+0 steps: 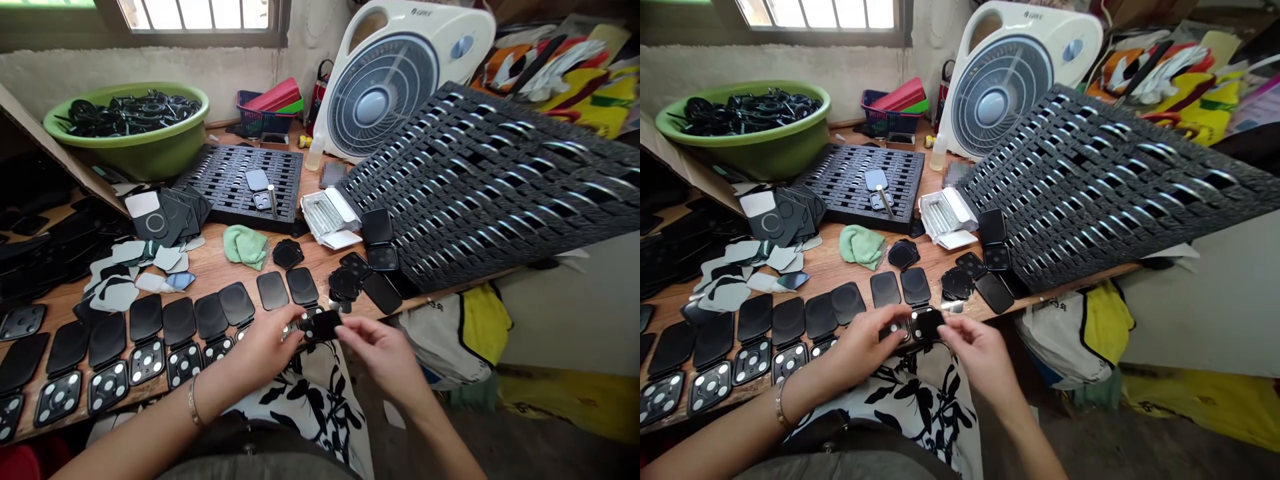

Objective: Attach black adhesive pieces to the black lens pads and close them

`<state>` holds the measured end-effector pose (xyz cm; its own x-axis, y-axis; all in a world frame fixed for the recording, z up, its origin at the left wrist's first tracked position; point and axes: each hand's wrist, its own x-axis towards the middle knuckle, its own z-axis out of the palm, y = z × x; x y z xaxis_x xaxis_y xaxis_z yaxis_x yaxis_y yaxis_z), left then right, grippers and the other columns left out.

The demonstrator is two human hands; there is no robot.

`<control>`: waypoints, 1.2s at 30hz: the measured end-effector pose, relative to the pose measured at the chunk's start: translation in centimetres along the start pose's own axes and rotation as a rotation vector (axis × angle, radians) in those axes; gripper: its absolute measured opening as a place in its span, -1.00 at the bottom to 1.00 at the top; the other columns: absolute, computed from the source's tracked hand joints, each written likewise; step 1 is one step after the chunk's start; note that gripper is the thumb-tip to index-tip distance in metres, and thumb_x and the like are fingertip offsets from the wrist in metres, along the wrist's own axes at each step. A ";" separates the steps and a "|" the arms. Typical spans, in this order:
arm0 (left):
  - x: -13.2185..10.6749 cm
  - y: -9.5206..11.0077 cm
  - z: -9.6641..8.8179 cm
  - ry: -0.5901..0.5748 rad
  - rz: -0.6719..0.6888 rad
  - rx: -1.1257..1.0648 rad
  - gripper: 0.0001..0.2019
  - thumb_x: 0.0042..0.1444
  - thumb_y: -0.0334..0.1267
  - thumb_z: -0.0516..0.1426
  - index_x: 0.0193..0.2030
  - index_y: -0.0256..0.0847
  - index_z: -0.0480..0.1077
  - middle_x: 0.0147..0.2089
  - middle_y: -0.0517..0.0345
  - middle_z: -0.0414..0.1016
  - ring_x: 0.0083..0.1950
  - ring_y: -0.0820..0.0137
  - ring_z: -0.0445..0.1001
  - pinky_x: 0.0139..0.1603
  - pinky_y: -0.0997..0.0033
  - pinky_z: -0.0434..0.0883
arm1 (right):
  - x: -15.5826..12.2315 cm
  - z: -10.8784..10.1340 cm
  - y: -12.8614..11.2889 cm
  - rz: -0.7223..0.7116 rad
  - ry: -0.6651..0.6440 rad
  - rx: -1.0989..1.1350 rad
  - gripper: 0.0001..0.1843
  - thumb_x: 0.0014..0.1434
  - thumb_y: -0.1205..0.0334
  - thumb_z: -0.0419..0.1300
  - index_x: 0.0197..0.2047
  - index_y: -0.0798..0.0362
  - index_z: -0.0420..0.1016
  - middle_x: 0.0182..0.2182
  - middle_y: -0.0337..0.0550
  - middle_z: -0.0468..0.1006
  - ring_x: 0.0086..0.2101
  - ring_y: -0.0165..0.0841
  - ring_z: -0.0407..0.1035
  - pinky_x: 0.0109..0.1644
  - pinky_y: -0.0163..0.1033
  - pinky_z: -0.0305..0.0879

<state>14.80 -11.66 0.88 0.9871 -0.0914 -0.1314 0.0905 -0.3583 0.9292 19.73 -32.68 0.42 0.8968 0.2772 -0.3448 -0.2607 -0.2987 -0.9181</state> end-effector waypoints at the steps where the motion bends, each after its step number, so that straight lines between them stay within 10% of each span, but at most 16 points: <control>1: 0.0 -0.1 -0.1 0.048 0.087 0.188 -0.67 0.15 -0.39 0.16 0.07 -0.21 0.42 0.20 -0.12 0.47 0.29 0.08 0.36 0.30 -0.10 0.28 | 0.2 -0.4 0.4 0.044 0.075 0.067 -0.56 -0.08 -0.09 0.42 -0.30 0.13 0.59 -0.50 -0.17 0.55 -0.57 -0.46 0.29 -0.53 -0.35 0.20; 5: 0.8 -0.5 0.2 0.017 0.171 0.690 -0.41 0.06 -0.19 0.31 0.23 -0.22 0.33 0.44 -0.17 0.14 0.51 -0.12 -0.15 0.35 -0.52 -0.19 | 1.0 -0.4 1.4 0.119 0.164 0.194 -0.42 -0.27 -0.08 0.51 -0.26 0.14 0.58 -0.53 -0.15 0.55 -0.60 -0.45 0.31 -0.60 -0.39 0.10; 12: 1.3 -1.4 1.9 -0.002 0.122 0.774 -0.39 0.13 -0.08 0.25 0.29 -0.21 0.28 0.40 -0.18 0.22 0.49 -0.03 -0.04 0.35 -0.51 -0.23 | 1.4 2.5 2.2 0.061 0.105 0.146 -0.49 -0.20 -0.14 0.45 -0.35 0.13 0.58 -0.57 -0.17 0.53 -0.56 -0.40 0.37 -0.53 -0.33 0.26; 36: 1.3 -1.7 1.9 0.045 0.128 0.717 -0.40 0.04 -0.13 0.32 0.23 -0.16 0.35 0.36 -0.11 0.28 0.47 -0.11 -0.01 0.35 -0.54 -0.27 | 2.0 2.3 1.3 0.047 0.036 0.002 -0.59 -0.06 -0.12 0.35 -0.37 0.09 0.50 -0.61 -0.27 0.44 -0.59 -0.41 0.31 -0.51 -0.30 0.26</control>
<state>15.65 -12.92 -1.53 0.9900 -0.1409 -0.0079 -0.1199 -0.8694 0.4793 20.35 -30.44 -1.90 0.8961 0.2296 -0.3799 -0.3033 -0.3083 -0.9017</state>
